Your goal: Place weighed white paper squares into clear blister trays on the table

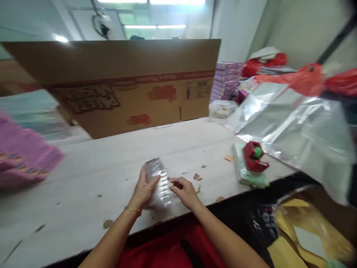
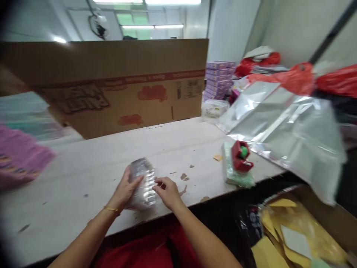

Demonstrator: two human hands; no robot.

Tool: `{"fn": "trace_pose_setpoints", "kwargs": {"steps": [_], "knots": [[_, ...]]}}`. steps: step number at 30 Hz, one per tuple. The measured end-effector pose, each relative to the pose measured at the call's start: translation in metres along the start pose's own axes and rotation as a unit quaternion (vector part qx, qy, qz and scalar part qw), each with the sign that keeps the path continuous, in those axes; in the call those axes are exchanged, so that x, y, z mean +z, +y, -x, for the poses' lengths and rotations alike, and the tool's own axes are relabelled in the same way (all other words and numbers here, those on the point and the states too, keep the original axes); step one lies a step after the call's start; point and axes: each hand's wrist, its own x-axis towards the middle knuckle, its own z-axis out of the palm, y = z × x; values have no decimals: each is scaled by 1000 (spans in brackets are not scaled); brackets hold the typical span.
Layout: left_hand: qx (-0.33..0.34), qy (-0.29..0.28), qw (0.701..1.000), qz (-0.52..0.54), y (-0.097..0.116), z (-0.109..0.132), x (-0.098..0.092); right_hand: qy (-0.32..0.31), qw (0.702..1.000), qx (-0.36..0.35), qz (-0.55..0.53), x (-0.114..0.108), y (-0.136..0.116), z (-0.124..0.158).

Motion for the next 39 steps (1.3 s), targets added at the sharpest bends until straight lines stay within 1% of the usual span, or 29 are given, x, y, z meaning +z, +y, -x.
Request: {"fn": "trace_pose_setpoints", "kwargs": {"steps": [1,2,3,4,5,6,8,10,12,14,17,19,20,21,22,23,24,25,26,27,28,29,30,31,32,33,35,37,39], "knots": [[9,11,1000,-14,-3,-4,-1,41,988,-50,139,-31,-1,7],[8,11,1000,-27,-7,-8,-2,89,954,-85,274,-65,-2,16],[9,9,999,-36,-10,-12,-2,136,904,-94,394,-101,-1,25],[8,7,999,-45,-13,-16,-3,162,851,-90,492,-135,2,34],[5,5,999,-51,-14,-17,-3,176,800,-84,567,-167,6,42],[2,2,998,-56,-14,-18,-3,167,758,-86,624,-194,12,48],[-3,-7,998,-55,-10,-15,-3,128,698,-109,696,-231,25,54],[-6,-18,999,-48,-2,-8,-3,109,658,-134,733,-246,36,51],[-7,-19,999,-42,6,-3,-3,121,631,-143,753,-249,42,42],[-9,-16,999,-36,9,0,-4,132,615,-140,764,-256,42,33],[-10,-16,1000,-25,5,-2,-5,128,606,-134,774,-287,38,32],[-5,-14,1000,-19,0,-5,-5,114,613,-137,770,-310,34,40],[-2,-11,1000,-13,-2,-6,-5,109,626,-138,759,-318,31,45],[4,-9,1000,-3,-3,-6,-4,107,649,-139,740,-319,28,47],[11,-9,1000,10,-4,-5,-3,110,684,-138,708,-312,24,48],[21,-10,999,22,-5,-4,-1,116,730,-137,659,-296,20,45],[33,-9,999,31,-5,-3,0,123,786,-131,591,-272,15,39],[44,-8,998,37,-4,-1,2,123,846,-120,504,-239,10,32],[58,-4,998,35,-5,0,3,116,905,-105,396,-199,4,22],[62,4,998,27,-5,1,3,87,955,-74,274,-155,-3,13],[64,12,998,17,-6,1,3,33,986,-39,157,-110,-10,5],[65,21,998,4,-7,1,2,-22,998,-8,51,-67,-16,-2],[65,28,997,-8,-9,1,1,-57,997,26,-41,-27,-22,-8],[66,32,997,-20,-10,1,-1,-89,987,60,-119,5,-26,-12],[68,33,997,-32,-11,1,-2,-99,972,88,-193,31,-28,-15],[70,33,996,-42,-12,1,-4,-102,955,112,-254,49,-27,-17],[72,28,995,-59,-13,0,-6,-96,929,140,-328,67,-22,-19],[71,25,994,-73,-13,-2,-7,-88,922,150,-346,68,-13,-20],[69,23,994,-85,-13,-4,-7,-79,924,154,-340,63,-5,-21]]}}
